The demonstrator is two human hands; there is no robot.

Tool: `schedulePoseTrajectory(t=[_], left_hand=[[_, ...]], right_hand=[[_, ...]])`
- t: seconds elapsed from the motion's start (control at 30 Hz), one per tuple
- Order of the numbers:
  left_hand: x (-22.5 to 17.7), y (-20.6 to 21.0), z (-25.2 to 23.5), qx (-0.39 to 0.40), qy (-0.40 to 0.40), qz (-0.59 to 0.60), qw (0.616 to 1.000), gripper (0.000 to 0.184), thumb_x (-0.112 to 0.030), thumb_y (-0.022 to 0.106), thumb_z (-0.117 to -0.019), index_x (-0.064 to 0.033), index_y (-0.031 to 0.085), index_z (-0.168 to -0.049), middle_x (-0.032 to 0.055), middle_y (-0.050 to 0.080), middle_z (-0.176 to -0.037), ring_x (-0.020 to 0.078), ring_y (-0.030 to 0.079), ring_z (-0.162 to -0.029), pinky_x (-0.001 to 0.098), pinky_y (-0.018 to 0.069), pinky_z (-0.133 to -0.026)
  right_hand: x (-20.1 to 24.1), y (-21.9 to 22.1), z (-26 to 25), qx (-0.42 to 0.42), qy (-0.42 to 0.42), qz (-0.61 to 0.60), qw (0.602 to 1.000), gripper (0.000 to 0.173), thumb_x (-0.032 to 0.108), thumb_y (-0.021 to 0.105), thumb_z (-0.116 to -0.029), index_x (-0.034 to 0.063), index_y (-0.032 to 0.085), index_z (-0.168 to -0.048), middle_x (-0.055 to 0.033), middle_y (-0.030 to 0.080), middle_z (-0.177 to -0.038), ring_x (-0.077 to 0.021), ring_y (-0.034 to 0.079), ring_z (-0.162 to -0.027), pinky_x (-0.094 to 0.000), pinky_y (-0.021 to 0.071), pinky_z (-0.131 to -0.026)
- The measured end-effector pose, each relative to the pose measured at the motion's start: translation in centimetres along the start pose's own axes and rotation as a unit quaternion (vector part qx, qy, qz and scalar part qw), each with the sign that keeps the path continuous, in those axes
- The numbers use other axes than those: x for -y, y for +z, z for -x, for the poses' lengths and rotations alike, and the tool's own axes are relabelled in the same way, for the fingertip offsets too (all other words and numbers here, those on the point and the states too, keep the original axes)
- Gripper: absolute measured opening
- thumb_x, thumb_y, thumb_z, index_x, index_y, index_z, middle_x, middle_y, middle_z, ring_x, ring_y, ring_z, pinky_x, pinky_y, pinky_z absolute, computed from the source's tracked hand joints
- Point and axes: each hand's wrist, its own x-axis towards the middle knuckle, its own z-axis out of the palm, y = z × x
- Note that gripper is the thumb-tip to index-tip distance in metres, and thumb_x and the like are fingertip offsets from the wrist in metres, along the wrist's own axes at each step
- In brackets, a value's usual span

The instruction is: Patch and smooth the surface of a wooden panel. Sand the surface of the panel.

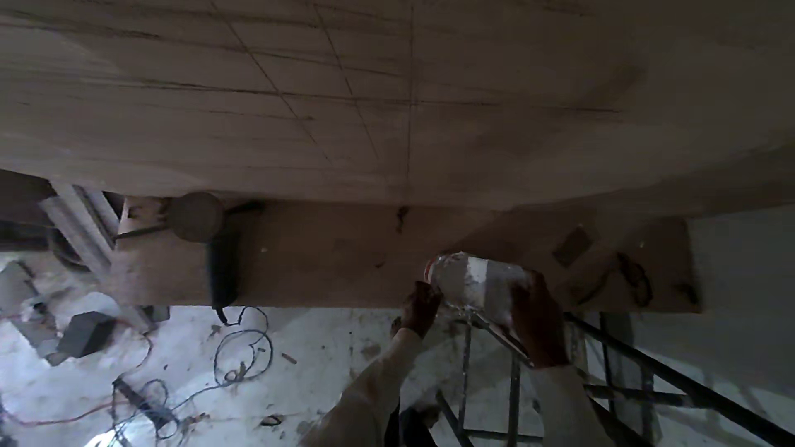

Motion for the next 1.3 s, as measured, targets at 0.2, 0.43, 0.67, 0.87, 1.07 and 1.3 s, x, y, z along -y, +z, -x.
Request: schedulePoseTrajectory(t=[0.2,0.43,0.67,0.87,1.07,1.3], left_hand=[[-1.9,-3.1,3.9,-0.129,0.131,0.177,0.967,0.036,-0.015,0.057,-0.1050,0.0037,0.055,-0.136,0.0208,0.066,-0.128,0.0300,0.064,-0.116,0.0476,0.0496,-0.102],[-6.4,-4.1,7.7,-0.236,0.440,0.186,0.846,0.014,-0.005,0.065,-0.0960,-0.0006,0.066,-0.110,0.0038,0.072,-0.100,0.0069,0.069,-0.095,0.0258,0.0578,-0.089],[-8.3,-4.0,9.4,-0.178,0.494,0.235,0.818,0.023,-0.005,0.070,-0.0941,-0.0008,0.063,-0.116,0.0039,0.073,-0.103,0.0093,0.071,-0.096,0.0272,0.0597,-0.087],[-8.4,-3.5,10.2,-0.236,0.502,0.166,0.815,0.023,-0.010,0.072,-0.0941,-0.0020,0.064,-0.114,0.0068,0.071,-0.108,0.0127,0.068,-0.103,0.0299,0.0576,-0.092],[-8.6,-1.9,12.6,-0.366,0.535,-0.020,0.761,0.010,-0.010,0.066,-0.0960,-0.0019,0.069,-0.102,0.0105,0.074,-0.099,0.0185,0.071,-0.101,0.0284,0.0562,-0.094],[-9.1,0.9,12.7,-0.435,0.525,-0.086,0.726,0.007,-0.007,0.064,-0.0951,-0.0039,0.069,-0.098,0.0092,0.075,-0.095,0.0205,0.072,-0.101,0.0302,0.0530,-0.100]], right_hand=[[-3.5,-3.9,3.4,-0.052,-0.027,-0.318,0.946,0.040,0.008,0.058,-0.0992,0.0000,0.053,-0.137,-0.0030,0.066,-0.099,-0.0010,0.062,-0.080,-0.0207,0.0540,-0.070],[-3.1,-5.8,5.9,-0.084,-0.092,-0.375,0.919,0.048,0.007,0.062,-0.0941,-0.0033,0.051,-0.139,0.0058,0.071,-0.105,0.0030,0.068,-0.089,-0.0169,0.0586,-0.077],[-3.0,-6.3,7.1,-0.075,-0.200,-0.376,0.902,0.038,0.007,0.062,-0.0951,0.0065,0.058,-0.132,0.0131,0.072,-0.103,0.0029,0.069,-0.091,-0.0158,0.0589,-0.079],[-3.1,-6.3,7.8,-0.092,-0.230,-0.387,0.888,0.041,0.008,0.062,-0.0966,0.0062,0.056,-0.137,0.0129,0.070,-0.116,0.0021,0.067,-0.101,-0.0168,0.0578,-0.086],[-2.1,-6.4,8.8,-0.130,-0.212,-0.364,0.897,0.042,0.005,0.063,-0.0942,-0.0008,0.054,-0.134,0.0120,0.069,-0.114,0.0072,0.065,-0.097,-0.0136,0.0569,-0.083],[-1.4,-6.3,9.7,-0.154,-0.254,-0.293,0.909,0.034,0.012,0.063,-0.0970,-0.0046,0.056,-0.126,0.0113,0.069,-0.100,0.0110,0.063,-0.086,-0.0109,0.0558,-0.075]])
